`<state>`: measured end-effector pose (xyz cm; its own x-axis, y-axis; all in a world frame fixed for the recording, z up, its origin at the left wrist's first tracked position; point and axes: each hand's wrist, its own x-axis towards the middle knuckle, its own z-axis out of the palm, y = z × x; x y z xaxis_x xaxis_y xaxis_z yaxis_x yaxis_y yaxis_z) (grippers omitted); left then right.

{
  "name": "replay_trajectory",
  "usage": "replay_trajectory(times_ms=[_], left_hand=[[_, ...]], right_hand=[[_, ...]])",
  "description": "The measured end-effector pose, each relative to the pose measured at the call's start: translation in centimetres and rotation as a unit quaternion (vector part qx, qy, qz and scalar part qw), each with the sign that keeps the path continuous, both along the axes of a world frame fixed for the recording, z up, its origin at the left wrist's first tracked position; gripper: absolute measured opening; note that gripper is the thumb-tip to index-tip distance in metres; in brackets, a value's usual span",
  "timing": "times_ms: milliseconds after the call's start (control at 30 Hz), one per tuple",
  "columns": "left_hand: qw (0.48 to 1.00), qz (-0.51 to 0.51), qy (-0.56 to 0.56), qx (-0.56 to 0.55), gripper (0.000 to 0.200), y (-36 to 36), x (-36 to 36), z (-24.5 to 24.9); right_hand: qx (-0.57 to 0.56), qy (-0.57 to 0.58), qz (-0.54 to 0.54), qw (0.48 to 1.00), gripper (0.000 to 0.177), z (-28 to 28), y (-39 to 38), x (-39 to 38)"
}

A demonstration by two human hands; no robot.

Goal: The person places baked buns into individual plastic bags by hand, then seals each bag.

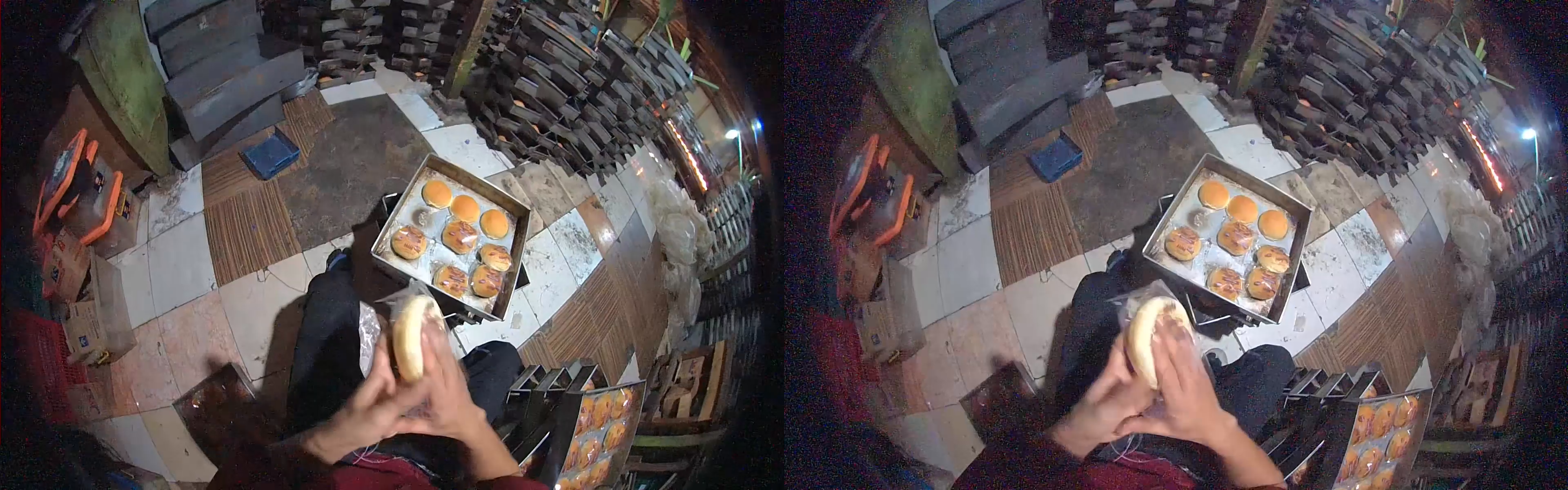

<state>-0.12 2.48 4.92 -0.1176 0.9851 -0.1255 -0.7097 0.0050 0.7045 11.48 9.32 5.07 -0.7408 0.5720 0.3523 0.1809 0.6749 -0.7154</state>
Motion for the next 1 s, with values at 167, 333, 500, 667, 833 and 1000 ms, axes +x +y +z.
replay_trajectory(times_ms=[167, 333, 500, 667, 833, 1000], left_hand=[[0.978, 0.004, -0.194, -0.074, 0.065, 4.9, -3.2, -3.8], [0.93, 0.021, -0.347, -0.122, 0.08, 7.0, -4.3, -8.5], [0.91, -0.008, -0.408, -0.073, 0.072, 7.8, -4.3, -8.6], [0.945, 0.127, -0.278, 0.118, 0.063, 6.0, -4.6, -0.1], [0.951, 0.148, -0.237, 0.131, 0.058, 5.4, -4.3, 1.7], [0.953, 0.15, -0.256, 0.067, 0.048, 6.5, -4.2, -0.1]], right_hand=[[0.043, -0.138, 0.075, 0.987, 0.094, 1.1, -0.1, -1.7], [0.212, -0.122, -0.04, 0.969, 0.038, -1.6, 1.2, -1.1], [0.215, 0.01, 0.068, 0.974, 0.024, -0.7, -2.7, -2.9], [0.007, 0.044, -0.165, 0.985, 0.019, 0.8, -2.1, -0.1], [-0.331, 0.165, -0.027, 0.929, 0.022, -1.6, -2.8, 1.3], [-0.131, -0.207, 0.02, 0.969, 0.014, 0.1, -3.0, 1.0]])
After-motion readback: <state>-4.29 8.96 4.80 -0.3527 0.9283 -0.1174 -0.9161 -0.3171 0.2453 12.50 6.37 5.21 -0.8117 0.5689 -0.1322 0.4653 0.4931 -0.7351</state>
